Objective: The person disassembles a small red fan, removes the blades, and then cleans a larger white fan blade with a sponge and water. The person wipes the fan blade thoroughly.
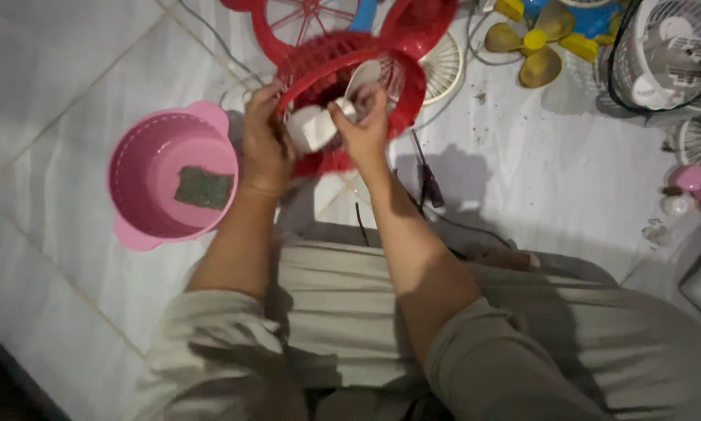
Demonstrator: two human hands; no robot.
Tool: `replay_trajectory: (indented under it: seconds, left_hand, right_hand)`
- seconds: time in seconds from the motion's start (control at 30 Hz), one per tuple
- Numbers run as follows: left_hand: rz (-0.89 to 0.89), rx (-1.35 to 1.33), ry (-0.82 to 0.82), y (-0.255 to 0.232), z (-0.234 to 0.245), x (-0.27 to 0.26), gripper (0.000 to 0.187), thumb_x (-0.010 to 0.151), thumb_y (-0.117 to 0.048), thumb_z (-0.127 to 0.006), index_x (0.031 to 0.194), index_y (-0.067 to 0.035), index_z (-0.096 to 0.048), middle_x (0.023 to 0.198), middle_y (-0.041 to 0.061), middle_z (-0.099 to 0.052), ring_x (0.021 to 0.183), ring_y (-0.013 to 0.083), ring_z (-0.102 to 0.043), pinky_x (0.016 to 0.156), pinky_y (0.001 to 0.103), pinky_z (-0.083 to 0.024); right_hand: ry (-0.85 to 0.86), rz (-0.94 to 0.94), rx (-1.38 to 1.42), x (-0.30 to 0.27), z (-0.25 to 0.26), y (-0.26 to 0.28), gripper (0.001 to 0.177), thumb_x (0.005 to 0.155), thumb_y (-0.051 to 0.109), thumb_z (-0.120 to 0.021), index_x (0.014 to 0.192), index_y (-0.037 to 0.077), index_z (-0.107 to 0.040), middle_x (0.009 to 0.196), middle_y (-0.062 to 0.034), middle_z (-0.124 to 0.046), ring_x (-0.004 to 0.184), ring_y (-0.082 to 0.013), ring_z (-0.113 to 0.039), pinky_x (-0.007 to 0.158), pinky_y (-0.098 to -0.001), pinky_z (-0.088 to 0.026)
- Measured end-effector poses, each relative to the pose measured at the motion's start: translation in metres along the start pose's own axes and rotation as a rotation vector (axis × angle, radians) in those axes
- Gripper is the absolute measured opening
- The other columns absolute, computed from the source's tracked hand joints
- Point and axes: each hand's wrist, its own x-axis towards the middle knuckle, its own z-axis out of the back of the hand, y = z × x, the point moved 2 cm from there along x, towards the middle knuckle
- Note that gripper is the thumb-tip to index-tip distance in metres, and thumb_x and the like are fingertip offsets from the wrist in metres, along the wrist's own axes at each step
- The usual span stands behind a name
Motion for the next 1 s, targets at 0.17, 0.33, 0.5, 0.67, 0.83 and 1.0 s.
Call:
replay_trajectory:
  seconds: [0.17, 0.33, 0.5, 0.67, 0.83, 1.0]
  left_hand:
    - [0.162, 0.295, 0.212, -0.005, 0.012, -0.003, 0.057, 0.099, 0.000, -0.066, 0.150, 0.002, -0.042, 0.135, 0.022, -0.057, 0.120, 0.0407, -0.056, 0.126, 0.053, -0.035]
    - [0.293, 0.399, 0.272, -0.028, 0.002, 0.003, 0.084, 0.084, -0.031, -0.082, 0.145, 0.004, -0.036, 0.144, 0.027, -0.045, 0.134, 0.0458, -0.046, 0.119, 0.057, -0.031]
    - [0.073, 0.394, 0.139, -0.057, -0.014, 0.034, 0.095, 0.087, -0.034, -0.087, 0.153, 0.004, -0.029, 0.160, 0.028, -0.034, 0.147, 0.0443, -0.037, 0.121, 0.059, -0.027]
    - [0.259, 0.058, 0.255, -0.045, -0.037, 0.059, 0.067, 0.094, -0.027, -0.082, 0.148, -0.006, -0.048, 0.152, 0.018, -0.051, 0.143, 0.0376, -0.050, 0.124, 0.047, -0.042]
    - [0.273, 0.200, 0.264, -0.030, -0.052, 0.058, 0.073, 0.083, -0.013, -0.077, 0.148, -0.006, -0.046, 0.148, 0.021, -0.047, 0.140, 0.0390, -0.045, 0.121, 0.048, -0.041]
    - [0.171, 0.193, 0.310, -0.023, -0.060, 0.051, 0.078, 0.079, -0.004, -0.069, 0.153, -0.007, -0.044, 0.157, 0.021, -0.045, 0.144, 0.0382, -0.044, 0.114, 0.062, -0.025]
  right_hand:
    - [-0.019, 0.025, -0.233, 0.012, 0.010, 0.017, 0.059, 0.079, -0.008, -0.080, 0.123, 0.005, -0.042, 0.113, -0.0089, -0.048, 0.103, -0.0188, -0.050, 0.093, -0.0332, -0.047]
    - [-0.085, -0.154, 0.087, -0.015, 0.026, -0.008, 0.068, 0.086, -0.005, -0.075, 0.137, 0.006, -0.031, 0.129, -0.0124, -0.053, 0.116, -0.0193, -0.057, 0.096, -0.0313, -0.053]
    - [-0.210, -0.354, 0.201, -0.024, 0.030, -0.030, 0.065, 0.089, 0.002, -0.075, 0.140, 0.004, -0.035, 0.125, -0.0117, -0.054, 0.113, -0.0208, -0.057, 0.092, -0.0325, -0.053]
    - [-0.239, -0.785, 0.545, -0.033, 0.018, -0.016, 0.061, 0.092, 0.028, -0.073, 0.142, -0.001, -0.053, 0.137, -0.0107, -0.060, 0.124, -0.0233, -0.058, 0.102, -0.0400, -0.049]
    - [-0.156, -0.801, 0.657, -0.024, 0.017, -0.012, 0.053, 0.093, 0.035, -0.068, 0.136, 0.004, -0.060, 0.138, -0.0076, -0.061, 0.129, -0.0235, -0.055, 0.109, -0.0415, -0.044]
    - [-0.204, -0.734, 0.558, -0.018, 0.025, -0.035, 0.043, 0.094, 0.025, -0.070, 0.129, 0.001, -0.064, 0.129, -0.0117, -0.065, 0.124, -0.0272, -0.057, 0.106, -0.0424, -0.046]
